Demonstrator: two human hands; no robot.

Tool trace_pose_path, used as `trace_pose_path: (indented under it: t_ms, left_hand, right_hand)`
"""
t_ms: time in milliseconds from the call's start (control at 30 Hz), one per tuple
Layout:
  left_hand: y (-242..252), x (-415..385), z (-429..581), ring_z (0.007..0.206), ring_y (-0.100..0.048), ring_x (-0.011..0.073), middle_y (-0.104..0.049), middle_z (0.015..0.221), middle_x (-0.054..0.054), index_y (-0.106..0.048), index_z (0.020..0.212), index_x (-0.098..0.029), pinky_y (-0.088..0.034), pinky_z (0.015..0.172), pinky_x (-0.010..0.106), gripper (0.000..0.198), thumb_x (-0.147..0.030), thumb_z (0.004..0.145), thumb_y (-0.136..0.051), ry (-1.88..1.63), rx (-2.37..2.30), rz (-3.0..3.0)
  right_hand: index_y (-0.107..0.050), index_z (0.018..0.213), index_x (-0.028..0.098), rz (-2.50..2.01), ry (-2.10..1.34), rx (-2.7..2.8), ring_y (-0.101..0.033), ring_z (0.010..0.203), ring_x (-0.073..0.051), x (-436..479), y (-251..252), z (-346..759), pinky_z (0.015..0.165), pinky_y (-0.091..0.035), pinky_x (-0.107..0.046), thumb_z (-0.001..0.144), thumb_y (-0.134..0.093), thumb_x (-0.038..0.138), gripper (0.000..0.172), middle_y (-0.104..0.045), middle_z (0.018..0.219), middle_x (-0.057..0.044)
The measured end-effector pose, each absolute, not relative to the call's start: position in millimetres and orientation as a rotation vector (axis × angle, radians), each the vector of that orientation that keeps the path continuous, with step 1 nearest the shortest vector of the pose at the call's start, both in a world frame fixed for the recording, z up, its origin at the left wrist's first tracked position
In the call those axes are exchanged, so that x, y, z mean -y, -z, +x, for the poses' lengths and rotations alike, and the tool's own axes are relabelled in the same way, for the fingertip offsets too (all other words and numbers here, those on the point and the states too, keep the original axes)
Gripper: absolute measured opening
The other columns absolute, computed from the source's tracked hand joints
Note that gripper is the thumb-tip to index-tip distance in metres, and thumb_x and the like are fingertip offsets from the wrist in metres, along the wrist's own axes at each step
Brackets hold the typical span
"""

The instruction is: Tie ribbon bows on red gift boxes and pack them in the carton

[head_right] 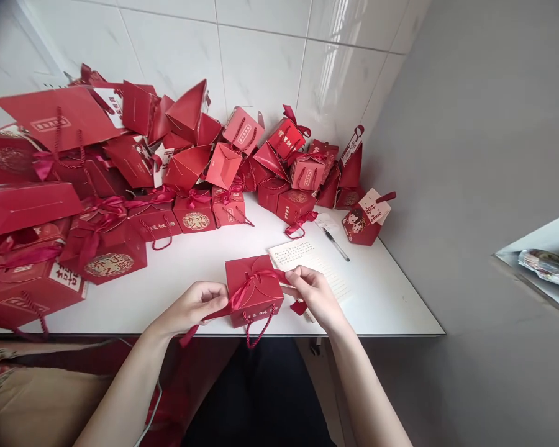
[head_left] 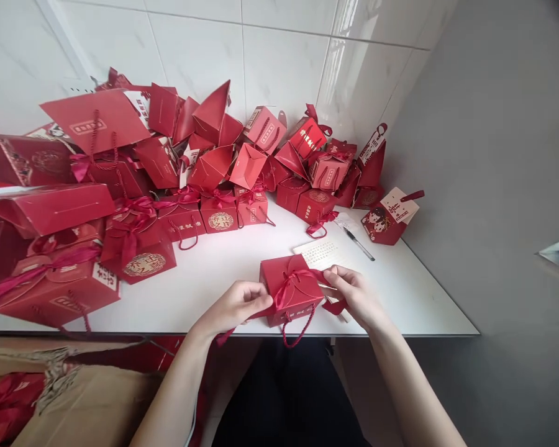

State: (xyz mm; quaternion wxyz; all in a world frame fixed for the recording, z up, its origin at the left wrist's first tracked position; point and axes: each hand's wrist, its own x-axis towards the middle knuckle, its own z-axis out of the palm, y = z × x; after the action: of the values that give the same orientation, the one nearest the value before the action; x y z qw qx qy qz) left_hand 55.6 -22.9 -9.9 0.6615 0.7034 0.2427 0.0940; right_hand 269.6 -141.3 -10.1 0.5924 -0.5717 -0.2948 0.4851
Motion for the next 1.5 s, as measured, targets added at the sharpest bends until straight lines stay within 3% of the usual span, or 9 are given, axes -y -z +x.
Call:
trace_pose_path:
  t_ms: [200,333,500,700,800,900,1000,1300,1500]
  left_hand:
    - [8.8,9.8,43.5,0.048,-0.026,0.0059,-0.032,0.05,-0.007,-0.048,0.061,-0.015,-0.02,0.046,0.022,0.043,-0.054,0.07,-0.063,-0.196,-0.355,1.632]
    - [9.1,9.3,45.9,0.046,-0.033,0.0067,-0.038,0.051,-0.006,-0.043,0.062,-0.017,-0.025,0.046,0.021,0.035,-0.045,0.074,-0.06,-0.189,-0.394,1.569]
    - [18.7,20.6,51.3,0.057,-0.041,0.0094,-0.044,0.061,-0.002,-0.038,0.06,-0.018,-0.032,0.054,0.023,0.03,-0.037,0.078,-0.052,-0.274,-0.414,1.473]
    - [23.8,30.3,52.4,0.054,-0.033,0.0084,-0.038,0.058,-0.004,-0.038,0.06,-0.018,-0.028,0.051,0.022,0.03,-0.037,0.079,-0.052,-0.351,-0.54,1.512]
    - [20.6,31.5,51.1,0.06,-0.046,0.0115,-0.051,0.065,-0.001,-0.046,0.066,-0.017,-0.035,0.056,0.023,0.027,-0.039,0.08,-0.053,-0.345,-0.605,1.538]
    - [15.0,32.2,48.0,0.07,-0.054,0.0164,-0.056,0.069,0.002,-0.049,0.071,-0.017,-0.041,0.065,0.027,0.025,-0.04,0.081,-0.051,-0.392,-0.657,1.517]
    - [9.0,35.1,46.1,0.069,-0.053,0.0152,-0.052,0.07,0.0,-0.051,0.074,-0.016,-0.042,0.068,0.028,0.031,-0.046,0.083,-0.047,-0.391,-0.686,1.561]
    - [2.6,44.9,55.4,0.061,-0.044,0.0106,-0.047,0.065,-0.003,-0.051,0.071,-0.017,-0.036,0.058,0.022,0.035,-0.049,0.084,-0.049,-0.237,-0.692,1.697]
    - [17.3,39.8,56.8,0.055,-0.038,0.0082,-0.042,0.061,-0.004,-0.049,0.069,-0.016,-0.033,0.054,0.02,0.035,-0.048,0.082,-0.053,-0.275,-0.626,1.592]
  right_hand:
    - [-0.053,0.067,0.018,-1.344,-1.214,0.646,-0.064,0.063,-0.015,151.4,15.7,278.2,0.035,-0.033,-0.017,0.072,-0.071,0.045,0.033,-0.064,0.077,-0.004]
    - [-0.056,0.064,0.017,-1.251,-1.226,0.656,-0.059,0.059,-0.01,159.8,22.2,279.5,0.051,-0.044,-0.02,0.074,-0.072,0.039,0.029,-0.062,0.072,-0.001]
    - [-0.051,0.061,0.018,-1.203,-1.24,0.62,-0.05,0.046,-0.006,165.1,27.0,278.8,0.044,-0.037,-0.019,0.073,-0.072,0.038,0.032,-0.058,0.065,0.003]
    - [-0.05,0.063,0.018,-1.272,-1.226,0.622,-0.057,0.053,-0.01,172.9,31.7,280.6,0.046,-0.04,-0.02,0.071,-0.072,0.045,0.036,-0.059,0.065,0.001]
    - [-0.048,0.064,0.018,-1.307,-1.219,0.695,-0.061,0.06,-0.012,175.2,29.8,283.4,0.054,-0.045,-0.022,0.072,-0.071,0.047,0.038,-0.061,0.068,0.001]
    - [-0.051,0.078,0.019,-1.305,-1.216,0.734,-0.065,0.069,-0.016,174.3,24.3,283.3,0.059,-0.049,-0.026,0.074,-0.068,0.05,0.035,-0.064,0.076,-0.002]
    - [-0.052,0.091,0.021,-1.291,-1.207,0.768,-0.065,0.068,-0.017,171.2,19.0,279.2,0.062,-0.05,-0.029,0.074,-0.065,0.054,0.039,-0.065,0.077,-0.002]
    - [-0.057,0.072,0.018,-1.445,-1.136,0.975,-0.062,0.073,-0.016,171.7,16.2,278.8,0.068,-0.045,-0.028,0.079,-0.06,0.055,0.037,-0.067,0.077,-0.004]
    - [-0.055,0.069,0.018,-1.448,-1.106,0.994,-0.051,0.058,-0.011,168.7,11.8,278.9,0.05,-0.036,-0.023,0.077,-0.062,0.053,0.036,-0.059,0.065,0.0]
